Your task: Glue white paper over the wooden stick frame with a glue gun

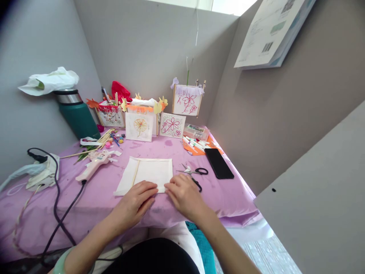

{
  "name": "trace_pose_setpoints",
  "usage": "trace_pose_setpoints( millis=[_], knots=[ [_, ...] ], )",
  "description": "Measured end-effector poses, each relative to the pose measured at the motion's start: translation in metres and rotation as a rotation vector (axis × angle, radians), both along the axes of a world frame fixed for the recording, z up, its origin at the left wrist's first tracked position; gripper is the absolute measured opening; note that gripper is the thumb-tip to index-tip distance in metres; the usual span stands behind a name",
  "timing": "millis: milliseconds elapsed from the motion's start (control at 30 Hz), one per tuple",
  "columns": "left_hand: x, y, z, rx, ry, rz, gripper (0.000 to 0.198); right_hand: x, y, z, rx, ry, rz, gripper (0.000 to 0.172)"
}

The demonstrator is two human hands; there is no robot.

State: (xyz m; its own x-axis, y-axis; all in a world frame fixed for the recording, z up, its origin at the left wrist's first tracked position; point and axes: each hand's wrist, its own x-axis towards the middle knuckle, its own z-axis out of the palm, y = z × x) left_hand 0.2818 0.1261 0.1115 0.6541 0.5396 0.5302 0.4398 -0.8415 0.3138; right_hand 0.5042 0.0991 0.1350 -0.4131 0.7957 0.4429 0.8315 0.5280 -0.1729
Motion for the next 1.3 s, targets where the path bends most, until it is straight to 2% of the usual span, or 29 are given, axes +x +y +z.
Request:
trace_pose_setpoints(
  millis=[100, 200, 333, 400, 467, 533, 600, 633, 700, 767, 867, 967, 1033, 1100, 1167, 1233, 1300],
  knots=[
    [0.000, -0.001, 0.001, -0.013, 0.006, 0.005, 0.024, -0.016, -0.012, -0.014, 0.019, -0.025, -0.057, 0.026],
    [0.002, -0.004, 0.003, -0.051, 0.012, 0.020, 0.024, -0.016, -0.013, -0.018, 0.012, -0.018, -0.083, 0.025],
    [0.000, -0.006, 0.010, -0.120, -0.015, 0.017, 0.030, -0.006, -0.009, -0.025, 0.019, 0.098, -0.006, 0.027],
    [-0.009, 0.000, 0.019, -0.082, -0.090, 0.064, 0.034, 0.000, -0.006, -0.031, 0.048, 0.216, 0.012, 0.032],
    [-0.027, 0.011, 0.032, 0.040, -0.167, 0.242, 0.032, 0.003, -0.003, -0.035, 0.069, 0.331, -0.030, 0.030],
    [-0.052, 0.024, 0.044, 0.163, -0.139, 0.583, 0.029, 0.004, -0.001, -0.037, 0.075, 0.418, -0.085, 0.026],
    [-0.080, 0.037, 0.051, 0.159, 0.077, 0.962, 0.031, 0.003, -0.001, -0.037, 0.074, 0.467, -0.110, 0.023],
    [-0.093, 0.042, 0.052, 0.112, 0.214, 1.089, 0.034, 0.003, -0.001, -0.036, 0.075, 0.481, -0.111, 0.022],
    [-0.112, 0.050, 0.050, 0.004, 0.398, 1.208, 0.040, 0.001, -0.003, -0.034, 0.084, 0.496, -0.106, 0.020],
    [-0.122, 0.056, 0.044, -0.050, 0.487, 1.215, 0.040, 0.000, -0.005, -0.032, 0.096, 0.508, -0.106, 0.018],
    [-0.125, 0.059, 0.039, -0.021, 0.480, 1.206, 0.038, 0.000, -0.007, -0.031, 0.113, 0.535, -0.117, 0.018],
    [-0.124, 0.054, 0.045, -0.009, 0.347, 1.208, 0.038, 0.001, -0.011, -0.030, 0.156, 0.594, -0.138, 0.017],
    [-0.118, 0.041, 0.054, -0.057, 0.170, 1.144, 0.035, -0.002, -0.016, -0.027, 0.184, 0.646, -0.147, 0.016],
    [-0.103, 0.020, 0.063, -0.137, -0.068, 0.981, 0.031, -0.009, -0.023, -0.019, 0.158, 0.699, -0.122, 0.015],
    [-0.077, -0.006, 0.069, -0.109, -0.240, 0.779, 0.031, -0.022, -0.034, -0.009, 0.041, 0.760, -0.057, 0.016],
    [-0.042, -0.032, 0.070, -0.040, -0.294, 0.565, 0.024, -0.036, -0.045, 0.000, -0.150, 0.849, 0.005, 0.023],
    [-0.006, -0.053, 0.066, 0.024, -0.305, 0.369, 0.017, -0.049, -0.056, 0.005, -0.325, 0.975, 0.008, 0.033]
  ],
)
